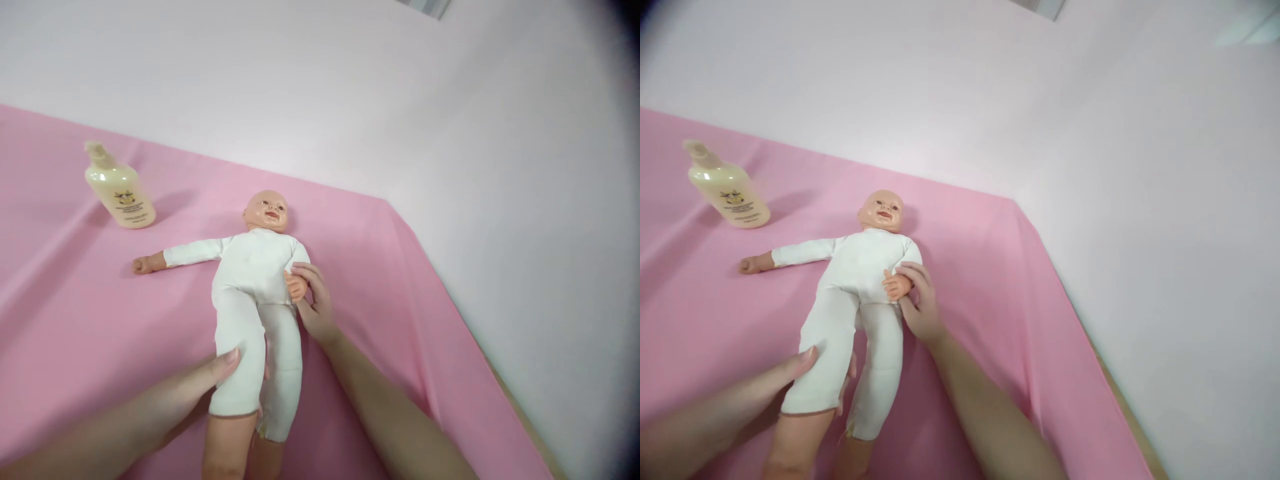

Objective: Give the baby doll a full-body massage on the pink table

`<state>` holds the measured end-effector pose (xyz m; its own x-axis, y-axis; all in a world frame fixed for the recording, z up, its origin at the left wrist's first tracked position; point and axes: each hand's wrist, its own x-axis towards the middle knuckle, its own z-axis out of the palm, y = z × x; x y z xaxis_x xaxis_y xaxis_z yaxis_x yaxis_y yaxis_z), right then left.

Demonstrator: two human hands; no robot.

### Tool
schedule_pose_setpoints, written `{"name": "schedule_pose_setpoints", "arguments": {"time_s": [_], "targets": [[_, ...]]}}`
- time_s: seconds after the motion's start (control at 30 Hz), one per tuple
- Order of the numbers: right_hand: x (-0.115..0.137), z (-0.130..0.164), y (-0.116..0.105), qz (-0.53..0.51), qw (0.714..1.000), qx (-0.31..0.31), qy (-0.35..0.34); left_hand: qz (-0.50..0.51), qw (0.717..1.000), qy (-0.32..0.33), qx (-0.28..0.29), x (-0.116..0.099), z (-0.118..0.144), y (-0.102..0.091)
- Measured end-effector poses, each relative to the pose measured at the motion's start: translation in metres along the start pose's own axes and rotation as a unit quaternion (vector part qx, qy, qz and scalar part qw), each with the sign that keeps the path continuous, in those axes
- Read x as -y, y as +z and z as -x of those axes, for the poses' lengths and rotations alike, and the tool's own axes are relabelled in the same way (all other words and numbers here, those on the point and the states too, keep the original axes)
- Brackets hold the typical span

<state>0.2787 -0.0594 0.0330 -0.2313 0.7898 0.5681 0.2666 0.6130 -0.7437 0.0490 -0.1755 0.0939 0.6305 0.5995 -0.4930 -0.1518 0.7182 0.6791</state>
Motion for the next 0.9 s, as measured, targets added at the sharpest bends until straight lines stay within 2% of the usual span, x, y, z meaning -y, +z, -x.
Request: {"name": "schedule_pose_setpoints", "arguments": {"time_s": [0.1, 0.23, 0.43, 0.63, 0.9], "targets": [[-0.004, -0.001, 0.001, -0.049, 0.997, -0.040, 0.053, -0.006, 1.000, 0.001, -0.007, 0.002, 0.000, -0.001], [-0.006, -0.001, 0.002, -0.083, 0.990, -0.055, 0.104, 0.018, 1.000, 0.013, -0.015, 0.008, -0.003, -0.004], [-0.003, -0.002, 0.002, -0.088, 0.991, -0.047, 0.094, 0.114, 0.992, 0.048, 0.012, 0.011, -0.013, -0.007], [-0.005, -0.002, 0.003, -0.101, 0.990, -0.048, 0.090, 0.106, 0.993, 0.042, 0.014, 0.013, -0.017, -0.009], [-0.008, -0.001, 0.003, -0.104, 0.989, -0.044, 0.093, 0.125, 0.989, 0.071, 0.021, 0.008, -0.014, -0.006]]}}
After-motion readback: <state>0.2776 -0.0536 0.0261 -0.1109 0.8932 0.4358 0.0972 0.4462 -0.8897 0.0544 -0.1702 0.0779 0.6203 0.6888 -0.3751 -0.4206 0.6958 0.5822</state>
